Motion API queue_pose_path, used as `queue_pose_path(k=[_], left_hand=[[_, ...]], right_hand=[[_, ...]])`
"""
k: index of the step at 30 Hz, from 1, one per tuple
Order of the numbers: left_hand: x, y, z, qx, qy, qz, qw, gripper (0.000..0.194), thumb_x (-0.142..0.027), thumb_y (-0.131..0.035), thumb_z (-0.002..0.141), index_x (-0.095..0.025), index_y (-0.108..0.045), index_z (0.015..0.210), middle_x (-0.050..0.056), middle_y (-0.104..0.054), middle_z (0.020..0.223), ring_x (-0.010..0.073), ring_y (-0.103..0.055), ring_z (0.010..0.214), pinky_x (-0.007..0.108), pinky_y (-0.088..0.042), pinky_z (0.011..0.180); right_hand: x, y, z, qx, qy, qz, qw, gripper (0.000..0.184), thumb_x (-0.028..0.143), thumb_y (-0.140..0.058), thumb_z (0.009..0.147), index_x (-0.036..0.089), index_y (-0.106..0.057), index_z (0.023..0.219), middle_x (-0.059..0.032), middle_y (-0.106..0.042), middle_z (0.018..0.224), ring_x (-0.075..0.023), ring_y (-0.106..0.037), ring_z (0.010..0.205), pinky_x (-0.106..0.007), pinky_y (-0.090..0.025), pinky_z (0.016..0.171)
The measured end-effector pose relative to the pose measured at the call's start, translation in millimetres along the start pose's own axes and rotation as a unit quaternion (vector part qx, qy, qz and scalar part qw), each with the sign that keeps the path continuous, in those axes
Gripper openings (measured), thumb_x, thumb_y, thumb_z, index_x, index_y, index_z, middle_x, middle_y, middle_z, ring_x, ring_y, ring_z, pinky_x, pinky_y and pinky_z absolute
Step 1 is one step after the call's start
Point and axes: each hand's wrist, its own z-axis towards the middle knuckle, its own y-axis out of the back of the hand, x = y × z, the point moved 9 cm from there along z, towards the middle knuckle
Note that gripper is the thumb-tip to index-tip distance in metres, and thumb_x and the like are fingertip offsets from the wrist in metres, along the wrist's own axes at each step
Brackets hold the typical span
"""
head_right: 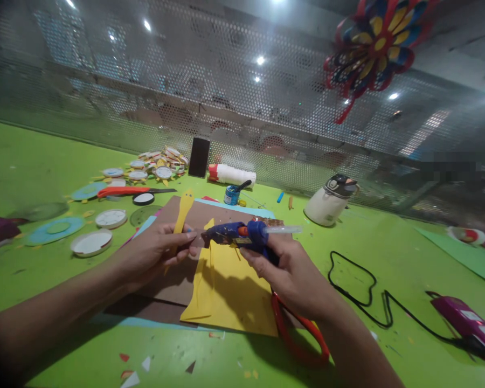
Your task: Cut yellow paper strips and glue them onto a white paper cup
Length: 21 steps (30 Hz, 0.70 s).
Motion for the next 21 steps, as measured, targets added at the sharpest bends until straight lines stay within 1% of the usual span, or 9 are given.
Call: queue_pose_path(k=[4, 7, 10, 13, 16, 18, 21], left_hand=[[-2, 1.6, 0, -0.011, -0.003, -0.007, 1.000, 0.011, -0.022, -0.060, 0.079, -0.011, -0.061, 0.078, 0.003, -0.060, 0.067, 0.0035, -0.043, 0.052, 0.012, -0.027, 0.042], [-6, -0.7, 0, 0.002, -0.022, -0.005, 1.000, 0.013, -0.021, -0.059, 0.079, -0.010, -0.059, 0.073, 0.003, -0.058, 0.065, 0.0025, -0.039, 0.047, 0.012, -0.024, 0.039], [-7, -1.2, 0, 0.007, -0.029, -0.007, 1.000, 0.014, -0.021, -0.058, 0.079, -0.010, -0.057, 0.070, 0.003, -0.058, 0.065, 0.0021, -0.038, 0.047, 0.011, -0.023, 0.037], [-6, -0.5, 1, 0.005, -0.024, -0.010, 1.000, 0.015, -0.020, -0.058, 0.080, -0.009, -0.057, 0.070, 0.003, -0.058, 0.065, 0.0022, -0.039, 0.048, 0.010, -0.024, 0.037], [-5, -0.3, 2, 0.003, -0.021, -0.013, 1.000, 0.014, -0.020, -0.058, 0.080, -0.009, -0.057, 0.071, 0.004, -0.059, 0.065, 0.0021, -0.039, 0.047, 0.010, -0.024, 0.037], [-4, 0.4, 2, -0.002, -0.014, -0.019, 1.000, 0.012, -0.019, -0.058, 0.081, -0.010, -0.057, 0.073, 0.003, -0.059, 0.064, 0.0022, -0.040, 0.046, 0.010, -0.024, 0.037], [-1, 4.8, 1, -0.026, 0.001, -0.029, 0.999, 0.008, -0.017, -0.058, 0.080, -0.011, -0.057, 0.075, 0.004, -0.060, 0.064, 0.0031, -0.044, 0.048, 0.010, -0.026, 0.038]], right_hand=[[-1, -1, -2, 0.015, -0.004, -0.006, 1.000, 0.026, 0.037, -0.049, 0.089, 0.017, -0.060, 0.102, -0.0036, -0.058, 0.082, -0.0156, -0.050, 0.070, -0.026, -0.041, 0.061], [-2, -2, -4, 0.025, -0.008, -0.018, 1.000, 0.025, 0.038, -0.049, 0.088, 0.017, -0.061, 0.096, -0.0023, -0.055, 0.075, -0.0144, -0.048, 0.066, -0.025, -0.040, 0.057], [0, -2, -4, 0.027, -0.002, -0.023, 0.999, 0.024, 0.037, -0.050, 0.088, 0.016, -0.061, 0.091, -0.0012, -0.053, 0.071, -0.0132, -0.045, 0.062, -0.024, -0.037, 0.054], [1, -1, -4, 0.028, 0.001, -0.025, 0.999, 0.024, 0.037, -0.050, 0.088, 0.016, -0.062, 0.092, -0.0014, -0.053, 0.071, -0.0135, -0.046, 0.063, -0.024, -0.038, 0.054], [0, 0, -3, 0.025, 0.005, -0.025, 0.999, 0.025, 0.036, -0.049, 0.088, 0.016, -0.062, 0.097, -0.0025, -0.057, 0.074, -0.0144, -0.049, 0.065, -0.025, -0.040, 0.056], [0, 1, -2, 0.015, 0.013, -0.021, 1.000, 0.026, 0.035, -0.050, 0.087, 0.016, -0.061, 0.100, -0.0035, -0.059, 0.077, -0.0150, -0.051, 0.066, -0.025, -0.042, 0.057], [-6, 12, 1, -0.044, 0.006, -0.047, 0.998, 0.026, 0.037, -0.050, 0.085, 0.014, -0.062, 0.091, -0.0044, -0.060, 0.072, -0.0153, -0.051, 0.062, -0.026, -0.041, 0.054]])
